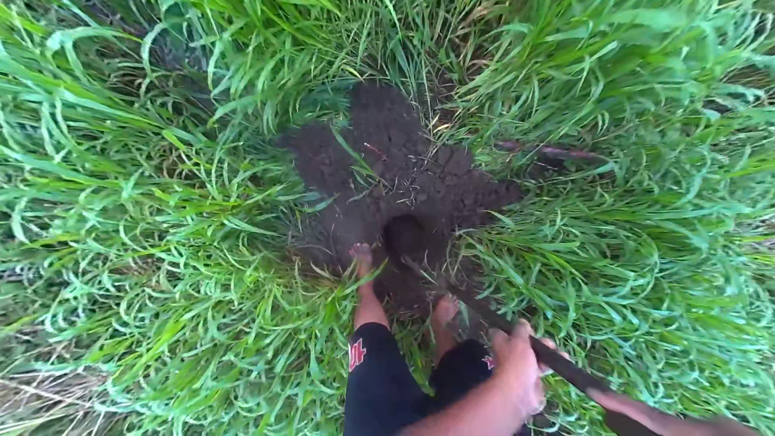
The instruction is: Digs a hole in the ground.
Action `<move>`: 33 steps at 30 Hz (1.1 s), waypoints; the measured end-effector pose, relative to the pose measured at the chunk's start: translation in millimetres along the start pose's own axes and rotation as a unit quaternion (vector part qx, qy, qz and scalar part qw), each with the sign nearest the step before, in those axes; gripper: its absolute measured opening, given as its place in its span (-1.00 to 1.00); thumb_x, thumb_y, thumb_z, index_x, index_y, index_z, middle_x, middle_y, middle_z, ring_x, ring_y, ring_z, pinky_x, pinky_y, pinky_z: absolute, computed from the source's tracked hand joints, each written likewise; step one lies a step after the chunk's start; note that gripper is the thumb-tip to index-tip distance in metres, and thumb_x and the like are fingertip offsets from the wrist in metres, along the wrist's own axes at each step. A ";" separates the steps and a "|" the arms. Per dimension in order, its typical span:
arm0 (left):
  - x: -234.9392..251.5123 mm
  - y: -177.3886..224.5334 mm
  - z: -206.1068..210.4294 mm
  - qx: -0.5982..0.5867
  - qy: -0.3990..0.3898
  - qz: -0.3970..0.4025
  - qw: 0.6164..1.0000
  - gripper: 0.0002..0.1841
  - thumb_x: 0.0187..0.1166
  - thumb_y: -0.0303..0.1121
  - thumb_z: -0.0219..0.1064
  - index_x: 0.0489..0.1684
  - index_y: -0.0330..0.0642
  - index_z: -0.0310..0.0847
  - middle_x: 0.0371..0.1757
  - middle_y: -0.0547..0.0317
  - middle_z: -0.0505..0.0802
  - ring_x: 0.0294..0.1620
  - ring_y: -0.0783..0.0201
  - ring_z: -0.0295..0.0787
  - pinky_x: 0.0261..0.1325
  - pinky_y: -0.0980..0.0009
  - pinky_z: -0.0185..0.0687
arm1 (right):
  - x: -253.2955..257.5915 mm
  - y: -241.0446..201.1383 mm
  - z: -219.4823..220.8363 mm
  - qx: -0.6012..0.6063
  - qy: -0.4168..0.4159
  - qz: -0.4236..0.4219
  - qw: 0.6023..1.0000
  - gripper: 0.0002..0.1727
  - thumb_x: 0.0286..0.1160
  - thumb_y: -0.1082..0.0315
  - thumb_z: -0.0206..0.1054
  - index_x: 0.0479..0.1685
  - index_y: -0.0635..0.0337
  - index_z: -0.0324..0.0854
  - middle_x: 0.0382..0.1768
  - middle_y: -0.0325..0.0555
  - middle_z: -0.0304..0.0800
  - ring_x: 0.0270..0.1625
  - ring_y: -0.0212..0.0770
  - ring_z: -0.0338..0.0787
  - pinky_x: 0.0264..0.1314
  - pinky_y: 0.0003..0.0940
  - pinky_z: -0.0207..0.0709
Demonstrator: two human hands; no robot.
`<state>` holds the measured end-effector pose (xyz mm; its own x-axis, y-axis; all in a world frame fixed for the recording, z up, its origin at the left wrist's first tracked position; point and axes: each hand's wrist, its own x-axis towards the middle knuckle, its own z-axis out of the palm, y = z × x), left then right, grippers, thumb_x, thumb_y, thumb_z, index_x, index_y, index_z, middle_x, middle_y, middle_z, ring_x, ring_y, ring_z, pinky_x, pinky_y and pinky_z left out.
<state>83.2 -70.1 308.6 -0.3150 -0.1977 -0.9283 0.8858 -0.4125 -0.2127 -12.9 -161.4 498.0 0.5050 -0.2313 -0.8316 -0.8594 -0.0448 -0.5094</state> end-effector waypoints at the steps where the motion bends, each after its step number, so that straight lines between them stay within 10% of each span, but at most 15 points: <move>1: 35.4 7.7 -18.3 0.013 0.023 0.021 0.999 -0.71 0.85 -0.26 0.11 0.31 -0.26 0.31 -0.37 0.01 0.74 -0.45 0.12 0.79 -0.32 0.16 0.82 | 39.7 19.0 16.6 -0.032 -0.006 0.001 0.999 -0.27 0.50 0.03 0.49 0.73 -0.16 0.44 -0.03 0.14 0.90 -0.16 0.07 0.91 -0.07 0.23 0.76; 4: 156.6 29.7 -83.6 0.094 0.088 0.016 0.992 -0.69 0.79 -0.20 0.14 0.15 -0.30 0.50 -0.46 0.04 0.72 -0.55 0.17 0.71 -0.46 0.22 0.71 | 148.1 69.7 79.5 -0.141 -0.019 -0.016 0.990 -0.28 0.47 -0.27 0.36 0.68 -0.37 0.48 -0.14 -0.05 0.95 -0.19 0.03 0.93 -0.10 0.26 0.76; 7: 181.3 26.3 -94.6 0.220 0.170 -0.050 0.959 -0.60 0.78 -0.06 0.20 0.22 -0.25 0.56 -0.33 -0.01 0.74 -0.51 0.17 0.67 -0.42 0.20 0.68 | 144.3 88.9 110.5 -0.159 0.004 -0.033 0.987 -0.22 0.44 -0.45 0.25 0.64 -0.33 0.53 -0.12 -0.10 0.96 -0.18 0.01 0.94 -0.13 0.26 0.76; 10: 174.7 28.2 -71.3 0.293 0.189 0.000 0.937 -0.52 0.82 -0.05 0.19 0.36 -0.33 0.55 0.01 -0.12 0.79 -0.28 0.15 0.68 -0.23 0.17 0.64 | 127.7 111.6 131.3 -0.144 0.167 -0.110 0.969 -0.07 0.35 -0.66 0.06 0.43 -0.16 0.73 -0.23 -0.19 0.97 -0.27 -0.15 0.93 -0.23 0.09 0.80; 13: 172.6 28.2 -68.2 0.364 0.225 0.014 0.904 -0.48 0.79 -0.03 0.23 0.25 -0.45 0.62 0.11 -0.27 0.81 -0.01 -0.02 0.76 0.07 0.00 0.67 | 126.3 120.4 159.2 -0.018 0.362 -0.067 0.930 -0.20 0.66 -0.44 -0.08 0.32 -0.03 0.80 -0.38 -0.27 0.89 -0.38 -0.32 0.82 -0.27 -0.12 0.76; 16: 173.2 17.9 -70.4 0.478 0.249 -0.027 0.842 -0.51 0.86 -0.11 0.10 0.35 -0.44 0.57 0.17 -0.38 0.74 0.00 -0.12 0.74 0.05 -0.08 0.68 | 121.0 115.8 191.5 0.130 0.524 0.084 0.838 -0.47 0.56 -0.03 0.34 0.32 0.16 0.75 0.02 -0.01 0.85 0.07 -0.19 0.81 0.19 -0.13 0.75; 18: 168.1 9.7 -70.4 0.500 0.255 -0.054 0.826 -0.57 0.87 -0.24 0.06 0.48 -0.40 0.48 0.18 -0.34 0.72 -0.12 -0.06 0.70 -0.05 -0.02 0.67 | 112.2 108.8 215.4 0.292 0.559 0.193 0.752 -0.26 0.40 0.25 0.46 0.59 0.45 0.40 0.53 0.34 0.52 0.51 0.04 0.63 0.54 -0.07 0.57; 21: 189.1 -17.3 -90.7 0.518 0.289 -0.061 0.803 -0.59 0.88 -0.16 0.02 0.28 -0.36 0.56 -0.10 -0.21 0.72 -0.40 0.05 0.63 -0.33 0.09 0.64 | 115.3 94.3 251.3 0.637 0.531 0.333 0.449 -0.21 0.66 0.33 0.26 0.87 0.19 -0.02 0.65 0.18 0.38 0.45 -0.03 0.66 0.31 -0.08 0.66; 24: 212.1 -32.0 -109.5 0.584 0.303 -0.061 0.751 -0.51 0.89 -0.05 -0.02 0.13 -0.34 0.63 -0.25 -0.14 0.73 -0.49 0.07 0.64 -0.39 0.10 0.66 | 134.0 93.6 264.4 0.769 0.515 0.300 0.231 -0.45 0.81 0.16 0.08 0.74 0.05 0.26 0.35 0.08 0.73 0.22 0.01 0.83 0.20 0.01 0.75; 33: 240.3 -60.8 -119.1 0.794 0.293 -0.047 0.531 -0.61 0.85 -0.21 0.04 0.13 -0.37 0.69 0.00 -0.25 0.80 -0.16 -0.05 0.78 -0.03 -0.03 0.71 | 137.4 123.1 291.4 0.773 0.560 0.242 0.173 -0.57 0.70 0.37 0.07 0.45 0.38 0.52 0.26 0.23 0.82 0.19 0.15 0.89 0.18 0.01 0.81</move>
<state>-5.7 13.4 62.2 0.2407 0.0091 -0.9706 -0.6745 -0.7175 -0.1740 -25.8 84.6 256.5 -0.6722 0.0741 -0.7366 0.7078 0.3559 -0.6102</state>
